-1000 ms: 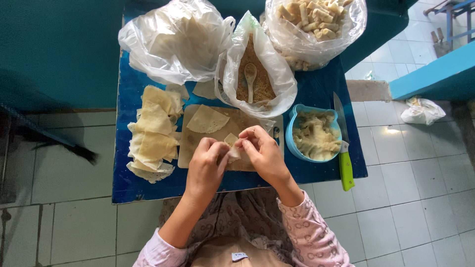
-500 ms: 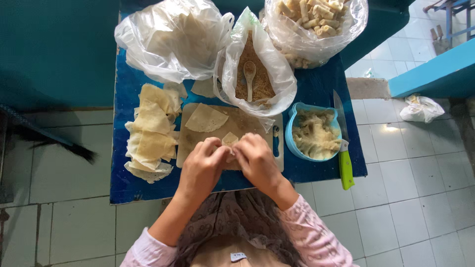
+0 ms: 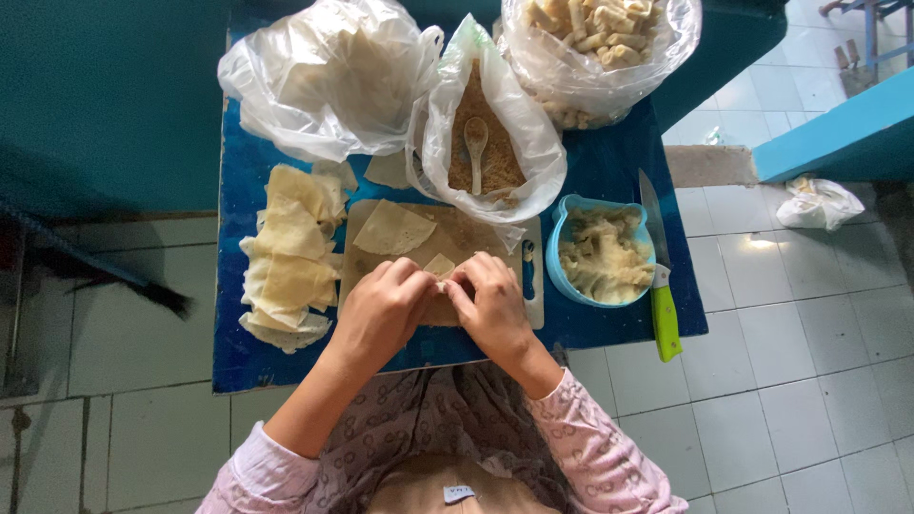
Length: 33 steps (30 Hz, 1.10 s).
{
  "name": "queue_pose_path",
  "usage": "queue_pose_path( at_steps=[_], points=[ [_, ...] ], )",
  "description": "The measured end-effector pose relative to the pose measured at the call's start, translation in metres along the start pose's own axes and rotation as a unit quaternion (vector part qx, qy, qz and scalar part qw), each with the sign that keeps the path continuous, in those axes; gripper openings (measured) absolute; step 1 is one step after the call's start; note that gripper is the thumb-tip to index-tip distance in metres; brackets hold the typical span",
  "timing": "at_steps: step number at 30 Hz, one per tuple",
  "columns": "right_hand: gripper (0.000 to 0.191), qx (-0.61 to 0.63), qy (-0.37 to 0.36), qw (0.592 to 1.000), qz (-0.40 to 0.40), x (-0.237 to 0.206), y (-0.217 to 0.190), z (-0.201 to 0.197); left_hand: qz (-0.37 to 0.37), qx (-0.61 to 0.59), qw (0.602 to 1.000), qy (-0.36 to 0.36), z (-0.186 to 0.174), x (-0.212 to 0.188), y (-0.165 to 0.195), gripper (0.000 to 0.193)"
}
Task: The person takes thin square dough wrappers from a stack on the cutting board, places filling from a blue bowl onto a wrapper, sprinkles brown powder over it using a spoon from a plastic bag, folds the wrapper around the filling, and places the finished roll into a plastic bag with other completed rolls.
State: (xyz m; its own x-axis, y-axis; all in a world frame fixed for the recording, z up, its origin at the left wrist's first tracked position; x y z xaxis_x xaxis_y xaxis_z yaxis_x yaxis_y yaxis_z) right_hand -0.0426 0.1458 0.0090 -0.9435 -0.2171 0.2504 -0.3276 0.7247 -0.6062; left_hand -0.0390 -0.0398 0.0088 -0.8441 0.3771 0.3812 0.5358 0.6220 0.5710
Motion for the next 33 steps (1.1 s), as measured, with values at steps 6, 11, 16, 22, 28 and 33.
queue_pose_path(
  at_steps=[6,11,16,22,28,33],
  points=[
    [0.01,-0.005,-0.009,1.0,0.006,0.001,-0.005,-0.002,-0.11,-0.078,0.991,0.001,0.009,0.008,-0.002,0.015],
    [0.006,0.026,-0.023,0.997,-0.063,0.007,-0.006,-0.009,0.001,-0.026,1.0,0.017,-0.01,0.0,0.005,0.019],
    [0.009,-0.01,-0.047,0.995,-0.087,0.004,-0.001,-0.012,0.018,0.012,1.0,0.017,-0.014,0.002,0.007,0.021],
    [0.007,0.075,-0.099,0.991,-0.04,0.004,0.005,-0.005,-0.058,-0.053,0.997,-0.001,-0.004,-0.003,0.009,0.01],
    [0.016,0.104,-0.08,0.99,0.059,0.011,0.004,-0.002,-0.159,-0.099,0.982,-0.024,0.004,0.011,0.002,0.012],
    [0.005,0.062,-0.081,0.994,-0.043,0.011,0.005,-0.005,-0.03,-0.045,0.998,0.017,-0.004,0.002,0.008,0.014]
  ],
)
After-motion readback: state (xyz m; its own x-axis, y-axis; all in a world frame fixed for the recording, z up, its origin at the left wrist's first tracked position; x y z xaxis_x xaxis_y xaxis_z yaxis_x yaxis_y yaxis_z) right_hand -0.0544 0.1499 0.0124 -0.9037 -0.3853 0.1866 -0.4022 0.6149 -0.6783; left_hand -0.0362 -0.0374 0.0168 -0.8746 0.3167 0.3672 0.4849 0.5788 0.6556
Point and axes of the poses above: each hand's wrist, its own x-axis towards the middle knuckle, its own z-axis out of the palm, y = z × x, the point moved 1 cm from there along x, towards the middle knuckle, and after that the axes turned 2 degrees about -x, right-handed, at the moved point
